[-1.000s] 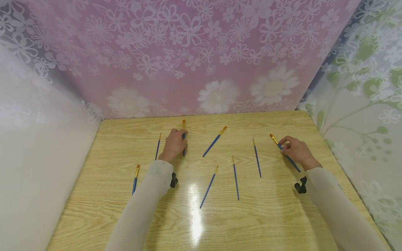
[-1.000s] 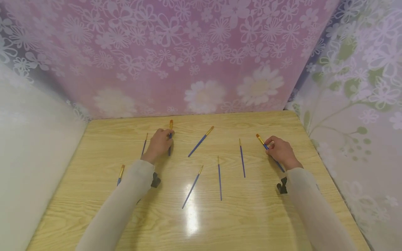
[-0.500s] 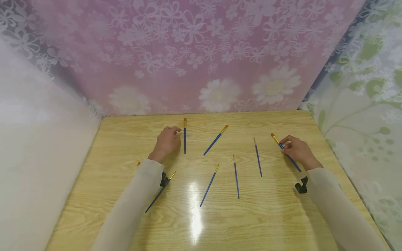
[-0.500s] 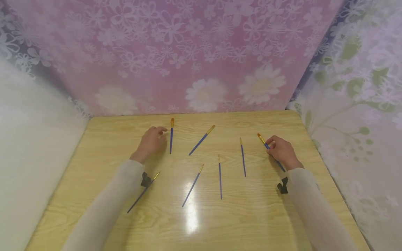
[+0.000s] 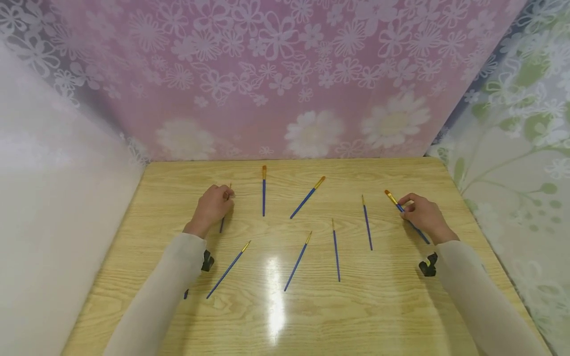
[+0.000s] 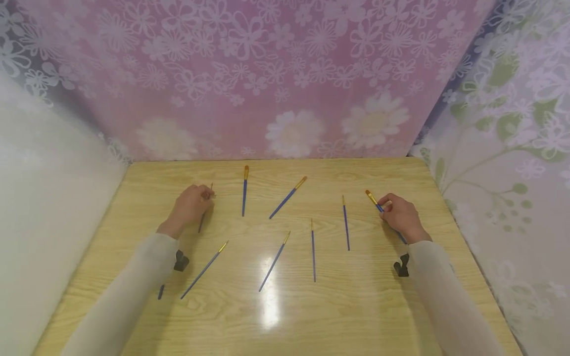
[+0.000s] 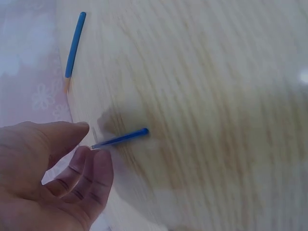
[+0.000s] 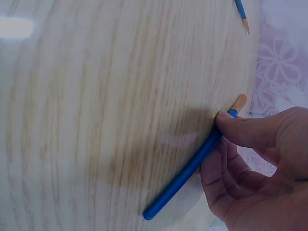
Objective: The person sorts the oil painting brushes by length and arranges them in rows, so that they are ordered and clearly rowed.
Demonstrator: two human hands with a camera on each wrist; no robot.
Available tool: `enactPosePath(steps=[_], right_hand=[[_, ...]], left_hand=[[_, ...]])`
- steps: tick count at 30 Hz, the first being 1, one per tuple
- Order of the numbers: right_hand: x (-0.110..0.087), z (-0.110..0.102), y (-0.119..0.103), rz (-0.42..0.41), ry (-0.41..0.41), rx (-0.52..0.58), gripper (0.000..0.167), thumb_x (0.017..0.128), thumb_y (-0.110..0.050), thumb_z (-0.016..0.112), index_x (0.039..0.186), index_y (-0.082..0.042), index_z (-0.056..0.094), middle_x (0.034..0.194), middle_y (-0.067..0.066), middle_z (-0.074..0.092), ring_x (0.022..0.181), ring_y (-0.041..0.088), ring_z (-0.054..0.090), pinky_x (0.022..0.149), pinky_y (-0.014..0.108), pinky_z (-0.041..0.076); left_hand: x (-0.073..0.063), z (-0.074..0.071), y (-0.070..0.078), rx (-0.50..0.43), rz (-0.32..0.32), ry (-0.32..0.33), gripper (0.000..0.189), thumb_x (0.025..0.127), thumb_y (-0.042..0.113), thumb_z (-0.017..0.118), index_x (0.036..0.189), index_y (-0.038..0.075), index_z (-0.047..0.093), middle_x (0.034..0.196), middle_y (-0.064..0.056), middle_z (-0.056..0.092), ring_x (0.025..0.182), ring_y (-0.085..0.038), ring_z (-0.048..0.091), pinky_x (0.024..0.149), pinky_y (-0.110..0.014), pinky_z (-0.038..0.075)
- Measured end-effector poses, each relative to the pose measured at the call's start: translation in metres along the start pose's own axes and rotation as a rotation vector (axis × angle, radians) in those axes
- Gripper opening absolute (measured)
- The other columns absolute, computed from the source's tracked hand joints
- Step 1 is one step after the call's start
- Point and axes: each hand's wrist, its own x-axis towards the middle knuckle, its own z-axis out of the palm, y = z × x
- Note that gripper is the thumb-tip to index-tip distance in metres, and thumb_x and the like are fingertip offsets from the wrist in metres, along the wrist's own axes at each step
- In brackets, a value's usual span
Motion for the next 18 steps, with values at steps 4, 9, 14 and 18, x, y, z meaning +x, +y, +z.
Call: enactPosePath(steps=[4, 9, 14, 18], right_hand=[[-0.001, 0.002, 0.001, -0.017, 0.009, -0.008, 0.034, 0.106, -0.009, 0.067, 0.137, 0.004, 0.06, 0.109, 0.025, 0.072, 0.089, 0.033, 0.067, 0.075, 0.045, 0.054], [0.0, 0.006, 0.006, -0.056, 0.047, -0.002, 0.033, 0.104, -0.007, 0.069, 0.134, 0.004, 0.062, 0.106, 0.025, 0.073, 0.087, 0.033, 0.068, 0.072, 0.042, 0.053], [0.001, 0.008, 0.005, -0.07, 0.066, -0.01, 0.031, 0.104, -0.006, 0.068, 0.132, 0.005, 0.063, 0.104, 0.025, 0.074, 0.083, 0.03, 0.066, 0.072, 0.038, 0.049], [0.0, 0.008, 0.002, -0.072, 0.061, -0.014, 0.029, 0.104, -0.003, 0.066, 0.131, 0.007, 0.062, 0.104, 0.027, 0.073, 0.081, 0.029, 0.066, 0.07, 0.037, 0.049]], left_hand=[[-0.004, -0.001, -0.006, 0.026, 0.005, -0.026, 0.029, 0.109, 0.011, 0.063, 0.135, -0.001, 0.069, 0.127, -0.024, 0.066, 0.115, -0.039, 0.062, 0.104, -0.06, 0.053], [-0.003, 0.003, -0.011, 0.031, 0.011, -0.027, 0.028, 0.109, 0.007, 0.064, 0.135, 0.0, 0.069, 0.13, -0.024, 0.066, 0.121, -0.041, 0.064, 0.107, -0.062, 0.052], [-0.002, 0.004, -0.014, 0.025, 0.012, -0.028, 0.028, 0.108, 0.007, 0.065, 0.136, 0.0, 0.068, 0.131, -0.024, 0.066, 0.121, -0.041, 0.065, 0.107, -0.063, 0.052], [-0.002, 0.003, -0.011, 0.032, 0.001, -0.037, 0.028, 0.109, 0.007, 0.064, 0.136, 0.0, 0.068, 0.132, -0.024, 0.066, 0.121, -0.041, 0.064, 0.107, -0.063, 0.051]])
